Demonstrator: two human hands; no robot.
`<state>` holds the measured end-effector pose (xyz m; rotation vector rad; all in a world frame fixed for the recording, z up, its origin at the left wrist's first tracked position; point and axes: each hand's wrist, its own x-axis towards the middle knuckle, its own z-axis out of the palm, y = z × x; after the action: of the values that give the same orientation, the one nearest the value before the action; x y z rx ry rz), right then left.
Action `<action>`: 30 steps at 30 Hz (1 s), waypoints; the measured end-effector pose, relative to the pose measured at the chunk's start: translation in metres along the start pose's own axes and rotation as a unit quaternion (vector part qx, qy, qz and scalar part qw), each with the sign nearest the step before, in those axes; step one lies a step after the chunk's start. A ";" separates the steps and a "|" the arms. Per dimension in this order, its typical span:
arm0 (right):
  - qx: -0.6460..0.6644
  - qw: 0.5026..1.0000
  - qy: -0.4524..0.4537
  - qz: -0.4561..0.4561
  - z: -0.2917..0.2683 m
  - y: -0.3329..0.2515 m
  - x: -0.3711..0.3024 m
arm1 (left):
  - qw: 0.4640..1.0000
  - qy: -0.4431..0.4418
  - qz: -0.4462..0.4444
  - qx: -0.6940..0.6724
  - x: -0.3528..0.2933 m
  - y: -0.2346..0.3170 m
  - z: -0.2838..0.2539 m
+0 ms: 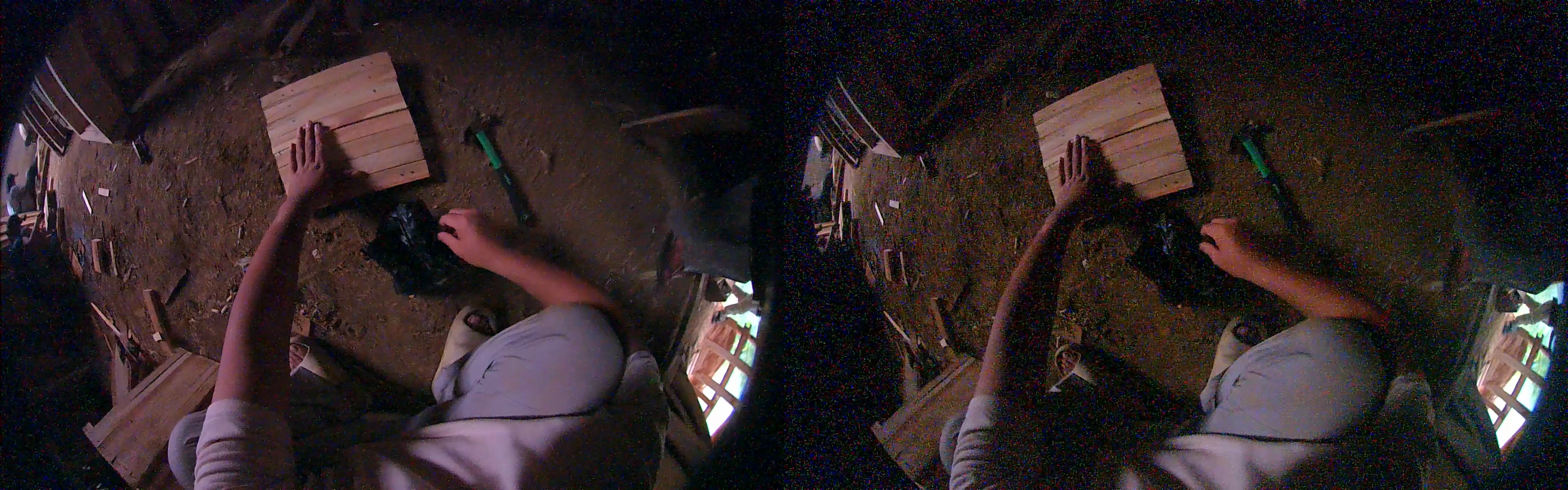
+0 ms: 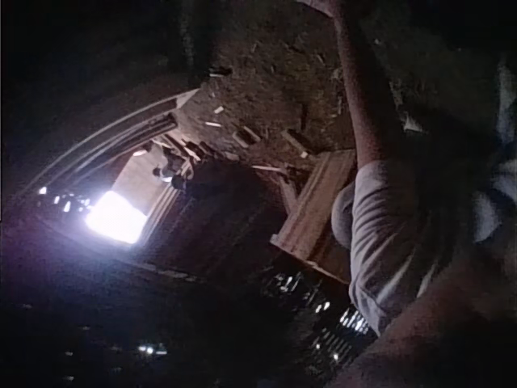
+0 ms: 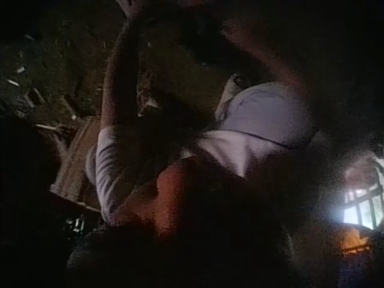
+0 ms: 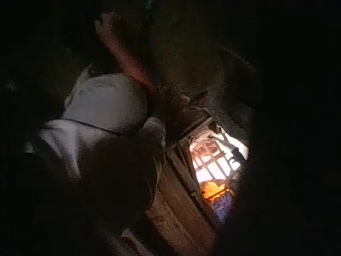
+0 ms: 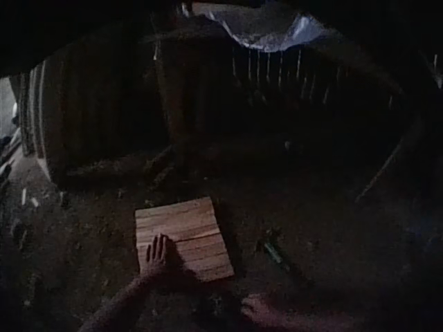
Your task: The person assembles a small wooden frame by hand, using a hammer to drive nails into the wood. They position planks, align them, and hammer nails to secure the structure.
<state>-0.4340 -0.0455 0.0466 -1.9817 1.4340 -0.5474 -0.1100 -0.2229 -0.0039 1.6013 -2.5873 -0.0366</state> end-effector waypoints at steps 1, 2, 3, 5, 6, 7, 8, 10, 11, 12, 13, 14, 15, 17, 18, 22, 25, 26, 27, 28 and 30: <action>-0.007 1.000 0.029 -0.007 0.005 0.004 0.001 | 1.000 0.003 -0.002 0.003 -0.001 0.000 0.000; -0.014 0.998 0.057 -0.015 0.010 0.009 0.002 | 1.000 0.000 -0.003 0.005 -0.002 0.001 -0.001; -0.021 0.996 0.085 -0.023 0.014 0.013 0.003 | 1.000 -0.002 -0.005 0.008 -0.003 0.002 0.000; -0.035 0.996 0.084 -0.011 0.008 0.018 0.006 | 1.000 -0.009 -0.005 0.000 0.003 0.009 -0.008; -0.042 0.996 0.084 -0.006 0.005 0.021 0.007 | 1.000 -0.015 -0.005 -0.010 0.003 0.014 -0.011; -0.029 0.999 0.013 -0.008 0.008 0.025 0.006 | 1.000 -0.021 -0.005 -0.018 0.001 0.013 -0.013; -0.016 0.998 -0.057 -0.009 0.012 0.028 0.004 | 0.999 -0.037 -0.017 -0.018 0.003 0.012 -0.014; -0.028 0.987 -0.157 -0.005 0.022 0.025 0.000 | 0.997 -0.055 -0.034 -0.034 0.004 0.013 -0.019; -0.053 0.981 -0.185 0.001 0.026 0.012 0.003 | 0.997 -0.054 -0.035 -0.044 0.003 0.014 -0.021; -0.078 0.974 -0.213 0.007 0.030 0.004 0.005 | 0.997 -0.052 -0.037 -0.054 0.001 0.016 -0.022; -0.076 0.965 -0.250 0.023 0.039 0.004 0.006 | 0.997 -0.048 -0.033 -0.056 0.000 0.014 -0.023; -0.074 0.955 -0.285 0.040 0.053 0.011 0.007 | 0.997 -0.042 -0.027 -0.058 0.001 0.014 -0.021; -0.071 0.943 -0.320 0.057 0.066 0.019 0.007 | 0.998 -0.032 -0.016 -0.041 0.003 0.014 -0.019; -0.071 0.962 -0.262 0.009 0.103 0.042 -0.003 | 1.000 -0.014 -0.008 -0.002 -0.001 0.006 -0.014; -0.076 0.971 -0.226 0.003 0.105 0.052 -0.014 | 1.000 -0.027 -0.001 -0.013 0.008 0.017 -0.012; -0.040 0.961 -0.263 -0.077 0.069 0.005 0.000 | 0.999 -0.036 -0.011 -0.013 0.004 0.013 -0.022; -0.088 0.910 -0.403 0.049 0.083 0.020 -0.022 | 1.000 -0.007 -0.004 -0.011 -0.001 0.007 -0.012; -0.023 0.963 -0.265 0.050 0.110 0.045 -0.058 | 1.000 0.006 0.007 -0.016 0.005 0.012 -0.009; 0.003 0.974 -0.224 0.043 0.120 0.053 -0.066 | 1.000 0.000 0.001 -0.001 0.005 0.012 -0.006; 0.028 0.982 -0.182 0.033 0.122 0.052 -0.069 | 1.000 -0.005 -0.004 0.015 0.005 0.013 -0.005; -0.008 0.956 -0.291 0.020 0.120 0.064 -0.063 | 1.000 -0.010 -0.015 0.011 0.006 0.015 -0.005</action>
<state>-0.4198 0.0299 -0.0824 -1.9016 1.0996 0.0763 -0.1253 -0.2220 0.0021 1.6564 -2.5865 -0.0277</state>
